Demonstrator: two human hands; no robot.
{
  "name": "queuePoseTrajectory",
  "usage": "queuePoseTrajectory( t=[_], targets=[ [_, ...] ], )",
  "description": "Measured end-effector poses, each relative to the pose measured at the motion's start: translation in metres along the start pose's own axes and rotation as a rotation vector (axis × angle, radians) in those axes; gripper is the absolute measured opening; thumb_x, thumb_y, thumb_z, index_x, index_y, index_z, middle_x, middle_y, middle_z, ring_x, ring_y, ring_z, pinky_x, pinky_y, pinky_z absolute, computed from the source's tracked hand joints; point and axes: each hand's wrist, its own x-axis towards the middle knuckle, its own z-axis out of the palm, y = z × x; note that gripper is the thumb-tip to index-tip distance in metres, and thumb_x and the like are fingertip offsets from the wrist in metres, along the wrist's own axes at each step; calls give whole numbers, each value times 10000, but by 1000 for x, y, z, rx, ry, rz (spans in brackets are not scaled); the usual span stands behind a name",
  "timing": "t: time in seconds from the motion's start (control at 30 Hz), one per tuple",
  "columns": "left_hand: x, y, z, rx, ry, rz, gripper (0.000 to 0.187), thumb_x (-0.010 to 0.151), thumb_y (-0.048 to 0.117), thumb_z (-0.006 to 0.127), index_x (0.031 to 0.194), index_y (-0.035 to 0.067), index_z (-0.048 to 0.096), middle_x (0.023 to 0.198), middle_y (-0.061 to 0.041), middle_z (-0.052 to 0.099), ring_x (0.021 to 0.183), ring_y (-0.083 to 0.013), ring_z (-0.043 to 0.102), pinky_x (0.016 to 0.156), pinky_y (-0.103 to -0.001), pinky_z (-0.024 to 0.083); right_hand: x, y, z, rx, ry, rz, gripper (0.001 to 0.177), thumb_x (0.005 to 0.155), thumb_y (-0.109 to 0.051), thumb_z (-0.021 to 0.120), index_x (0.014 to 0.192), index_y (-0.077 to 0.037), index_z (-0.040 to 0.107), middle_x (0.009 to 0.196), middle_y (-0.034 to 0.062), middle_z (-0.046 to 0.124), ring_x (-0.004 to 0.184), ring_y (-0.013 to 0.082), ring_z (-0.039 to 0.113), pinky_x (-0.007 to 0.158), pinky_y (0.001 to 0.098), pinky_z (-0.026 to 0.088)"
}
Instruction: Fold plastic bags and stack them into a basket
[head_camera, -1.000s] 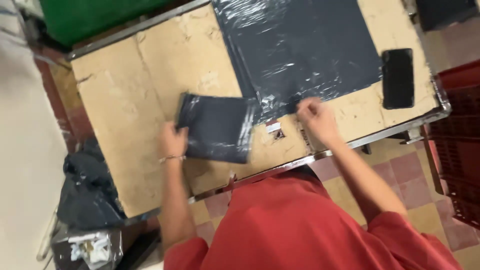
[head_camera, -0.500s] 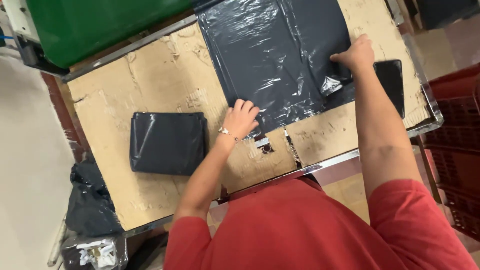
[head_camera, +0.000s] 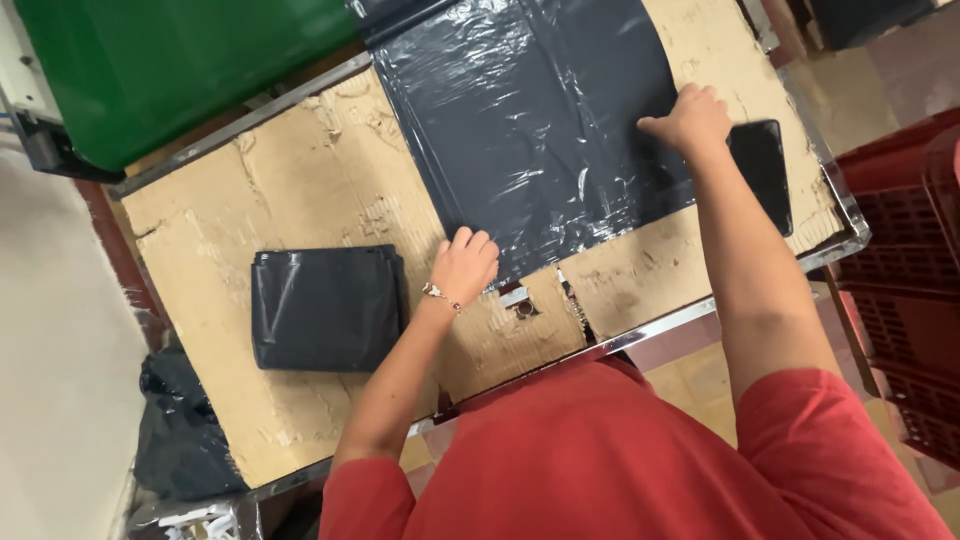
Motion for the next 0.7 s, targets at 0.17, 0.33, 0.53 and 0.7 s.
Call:
queuePoseTrajectory(
  t=[0.17, 0.33, 0.53, 0.7],
  targets=[
    [-2, 5, 15, -118, -258, -138, 131, 887, 272, 712, 919, 174, 631, 932, -4, 568, 967, -263, 544, 606, -454, 525, 0, 1, 21, -162, 105, -75, 855, 827, -603, 788, 1372, -13, 494, 1351, 229, 542, 1210, 475, 504, 962, 544, 465],
    [-8, 2, -7, 50, 37, -73, 133, 711, 204, 703, 749, 185, 577, 809, 21, 515, 846, -240, 521, 545, -398, 398, 11, 9, 52, -284, 335, -93, 924, 666, -618, 903, 1279, -39, 525, 1221, 200, 597, 1087, 417, 594, 855, 509, 531],
    [-27, 4, -15, -114, -160, -105, 407, 789, 390, 722, 1116, 172, 618, 1251, 8, 583, 1252, -204, 503, 849, -401, 511, -8, 1, 49, -187, 344, -48, 821, 705, -451, 934, 1240, -5, 500, 1142, 196, 574, 1035, 456, 630, 810, 573, 559],
    [-42, 9, -4, -80, -240, -106, 681, 797, 495, 768, 1366, 190, 551, 1316, -4, 543, 1296, -215, 457, 896, -420, 526, 6, 14, 52, 105, 225, -35, 781, 701, -340, 988, 1147, 29, 464, 1069, 249, 607, 1028, 529, 667, 861, 640, 538]
  ],
)
